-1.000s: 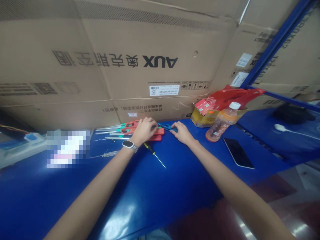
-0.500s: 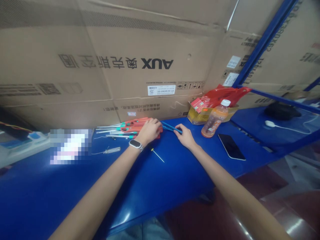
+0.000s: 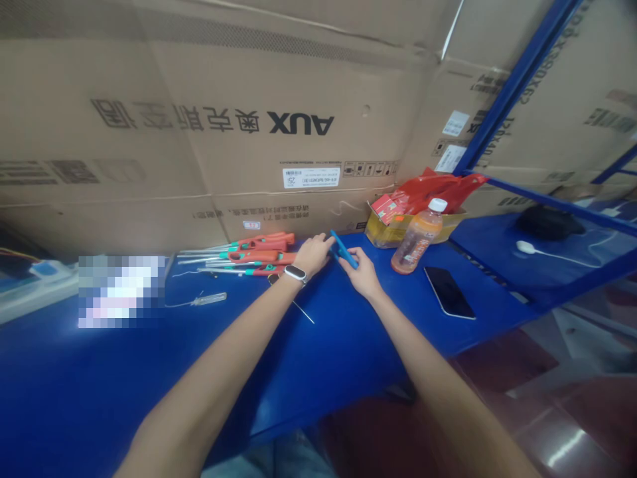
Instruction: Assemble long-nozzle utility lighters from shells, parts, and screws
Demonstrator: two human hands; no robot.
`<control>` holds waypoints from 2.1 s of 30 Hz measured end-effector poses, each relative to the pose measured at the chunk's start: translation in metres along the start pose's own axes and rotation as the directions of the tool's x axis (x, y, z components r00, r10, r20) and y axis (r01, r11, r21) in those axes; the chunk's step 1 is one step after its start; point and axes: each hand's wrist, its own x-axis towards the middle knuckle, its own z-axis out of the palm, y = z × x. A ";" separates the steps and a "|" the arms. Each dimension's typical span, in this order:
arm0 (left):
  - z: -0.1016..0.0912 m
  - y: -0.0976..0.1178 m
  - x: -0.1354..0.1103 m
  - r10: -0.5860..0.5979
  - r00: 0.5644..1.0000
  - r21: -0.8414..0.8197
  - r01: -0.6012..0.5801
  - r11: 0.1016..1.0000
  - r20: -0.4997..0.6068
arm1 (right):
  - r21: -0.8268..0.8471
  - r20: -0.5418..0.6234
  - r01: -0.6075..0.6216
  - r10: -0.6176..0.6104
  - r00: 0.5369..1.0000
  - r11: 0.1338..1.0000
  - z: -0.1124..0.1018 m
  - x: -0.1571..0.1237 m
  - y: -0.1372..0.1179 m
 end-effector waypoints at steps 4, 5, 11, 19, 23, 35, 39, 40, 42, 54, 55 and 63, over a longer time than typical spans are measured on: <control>-0.012 0.002 -0.006 0.033 0.999 0.001 -0.033 0.999 -0.021 | 0.226 0.049 0.009 -0.020 0.999 0.974 -0.002 -0.004 -0.007; -0.020 0.003 -0.010 0.045 0.998 0.014 -0.045 0.999 -0.034 | 0.270 0.054 0.020 -0.036 0.998 0.963 -0.002 -0.007 -0.013; -0.081 -0.002 -0.089 0.204 0.959 0.204 -0.165 0.965 -0.194 | 0.364 0.016 0.184 -0.203 0.979 0.913 0.012 -0.041 -0.061; -0.076 -0.042 -0.226 0.004 1.000 0.272 0.001 0.962 -0.017 | 0.240 0.400 0.417 -0.481 0.780 0.876 0.080 -0.040 -0.098; -0.070 -0.055 -0.259 -0.021 1.000 0.210 0.022 0.977 -0.008 | -0.010 0.536 0.659 -0.552 0.638 0.753 0.103 -0.019 -0.104; -0.077 -0.061 -0.276 -0.091 0.996 0.119 0.093 0.989 -0.020 | -0.449 0.656 0.745 -0.384 0.650 0.493 0.111 -0.003 -0.114; -0.081 -0.067 -0.266 -0.175 0.980 0.063 0.181 0.981 -0.093 | -0.483 0.582 0.701 -0.405 0.705 0.526 0.117 -0.002 -0.108; -0.083 -0.072 -0.261 -0.222 0.969 0.052 0.229 0.972 -0.112 | -0.492 0.548 0.678 -0.410 0.729 0.547 0.118 -0.002 -0.107; -0.085 -0.087 -0.248 -0.297 0.944 0.056 0.308 0.950 -0.143 | -0.503 0.484 0.633 -0.415 0.771 0.588 0.121 -0.003 -0.105; -0.071 -0.139 -0.191 -0.453 0.891 0.166 0.452 0.876 -0.036 | -0.545 0.334 0.509 -0.384 0.861 0.666 0.146 -0.006 -0.111; -0.071 -0.138 -0.192 -0.447 0.894 0.165 0.447 0.879 -0.040 | -0.550 0.341 0.513 -0.384 0.858 0.659 0.146 -0.007 -0.111; -0.069 -0.133 -0.216 -0.376 0.914 -0.019 0.378 0.926 -0.152 | -0.547 0.434 0.593 -0.406 0.804 0.591 0.141 -0.019 -0.114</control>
